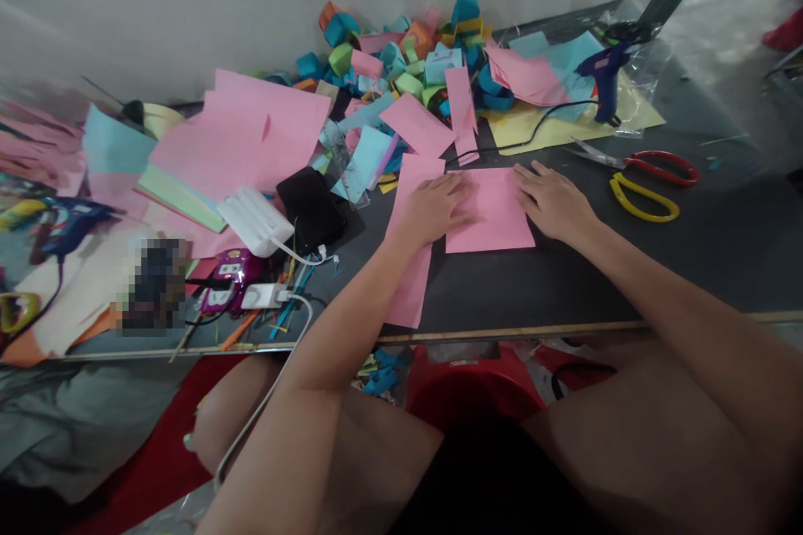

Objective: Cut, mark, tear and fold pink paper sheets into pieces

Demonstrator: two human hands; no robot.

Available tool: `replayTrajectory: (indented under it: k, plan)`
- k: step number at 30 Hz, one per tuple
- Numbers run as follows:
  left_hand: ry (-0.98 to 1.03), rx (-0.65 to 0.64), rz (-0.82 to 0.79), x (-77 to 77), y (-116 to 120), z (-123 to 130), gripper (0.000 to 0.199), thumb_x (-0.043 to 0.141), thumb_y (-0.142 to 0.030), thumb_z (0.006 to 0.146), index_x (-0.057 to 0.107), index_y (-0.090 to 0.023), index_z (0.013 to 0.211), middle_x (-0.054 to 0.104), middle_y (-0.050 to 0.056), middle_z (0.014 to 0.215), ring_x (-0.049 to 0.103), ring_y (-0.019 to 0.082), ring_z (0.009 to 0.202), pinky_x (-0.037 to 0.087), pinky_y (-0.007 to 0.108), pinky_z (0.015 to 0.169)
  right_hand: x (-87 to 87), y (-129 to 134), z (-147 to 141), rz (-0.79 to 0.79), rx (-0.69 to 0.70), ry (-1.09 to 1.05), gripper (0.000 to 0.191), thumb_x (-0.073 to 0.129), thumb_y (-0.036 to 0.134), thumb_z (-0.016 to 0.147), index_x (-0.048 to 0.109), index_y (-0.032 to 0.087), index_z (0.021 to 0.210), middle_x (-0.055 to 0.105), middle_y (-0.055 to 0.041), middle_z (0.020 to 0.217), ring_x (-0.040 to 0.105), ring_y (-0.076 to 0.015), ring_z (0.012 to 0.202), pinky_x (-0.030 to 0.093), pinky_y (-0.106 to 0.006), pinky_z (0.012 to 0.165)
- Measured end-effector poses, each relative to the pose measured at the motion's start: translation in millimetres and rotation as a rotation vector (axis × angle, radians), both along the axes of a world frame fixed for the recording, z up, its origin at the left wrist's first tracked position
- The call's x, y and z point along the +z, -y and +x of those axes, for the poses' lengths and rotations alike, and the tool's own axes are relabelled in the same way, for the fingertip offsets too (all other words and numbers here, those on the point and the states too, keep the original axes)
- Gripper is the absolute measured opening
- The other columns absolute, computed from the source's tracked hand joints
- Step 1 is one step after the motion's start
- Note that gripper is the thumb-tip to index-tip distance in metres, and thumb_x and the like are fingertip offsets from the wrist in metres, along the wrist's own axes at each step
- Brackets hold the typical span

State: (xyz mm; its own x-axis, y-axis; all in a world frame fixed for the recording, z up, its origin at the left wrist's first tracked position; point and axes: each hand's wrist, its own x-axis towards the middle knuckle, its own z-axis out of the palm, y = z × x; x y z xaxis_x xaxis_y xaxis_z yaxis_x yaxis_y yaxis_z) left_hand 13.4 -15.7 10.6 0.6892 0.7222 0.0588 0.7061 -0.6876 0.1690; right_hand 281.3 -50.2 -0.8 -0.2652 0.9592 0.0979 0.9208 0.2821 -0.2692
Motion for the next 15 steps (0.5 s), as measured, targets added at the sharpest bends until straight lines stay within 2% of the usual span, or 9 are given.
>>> replayTrajectory:
  k: [3, 9, 12, 15]
  plan:
    - [0.001, -0.012, 0.017, 2.7, 3, 2, 0.061, 0.059, -0.051, 0.106, 0.054, -0.022, 0.159, 0.049, 0.012, 0.169, 0.047, 0.032, 0.156, 0.039, 0.047, 0.13, -2.6, 0, 1, 0.032, 0.002, -0.03, 0.057, 0.038, 0.034, 0.107, 0.054, 0.019, 0.16, 0.051, -0.0088, 0.166, 0.042, -0.0361, 0.158, 0.036, -0.066, 0.128]
    - [0.063, -0.08, 0.037, -0.4, 6, 7, 0.044, 0.052, -0.038, 0.109, 0.067, -0.019, 0.145, 0.067, 0.015, 0.149, 0.063, 0.031, 0.139, 0.047, 0.049, 0.121, -2.6, 0, 2, 0.037, 0.016, -0.043, 0.056, 0.037, 0.034, 0.108, 0.055, 0.02, 0.159, 0.052, -0.01, 0.165, 0.043, -0.0378, 0.158, 0.038, -0.069, 0.125]
    - [0.085, -0.062, 0.021, -1.1, 7, 9, 0.05, 0.056, -0.043, 0.106, 0.066, -0.015, 0.146, 0.066, 0.017, 0.15, 0.062, 0.032, 0.14, 0.046, 0.049, 0.122, -1.0, 0, 1, 0.022, 0.012, -0.037, 0.056, 0.038, 0.033, 0.108, 0.054, 0.02, 0.16, 0.051, -0.0101, 0.166, 0.042, -0.0371, 0.158, 0.037, -0.067, 0.127]
    - [0.092, 0.002, -0.003, 0.7, 18, 14, 0.065, 0.054, -0.054, 0.106, 0.059, -0.008, 0.151, 0.058, 0.022, 0.158, 0.055, 0.035, 0.148, 0.042, 0.05, 0.127, -0.1, 0, 1, 0.016, 0.013, -0.036, 0.056, 0.038, 0.033, 0.108, 0.053, 0.021, 0.161, 0.051, -0.0097, 0.166, 0.041, -0.0369, 0.159, 0.037, -0.068, 0.126]
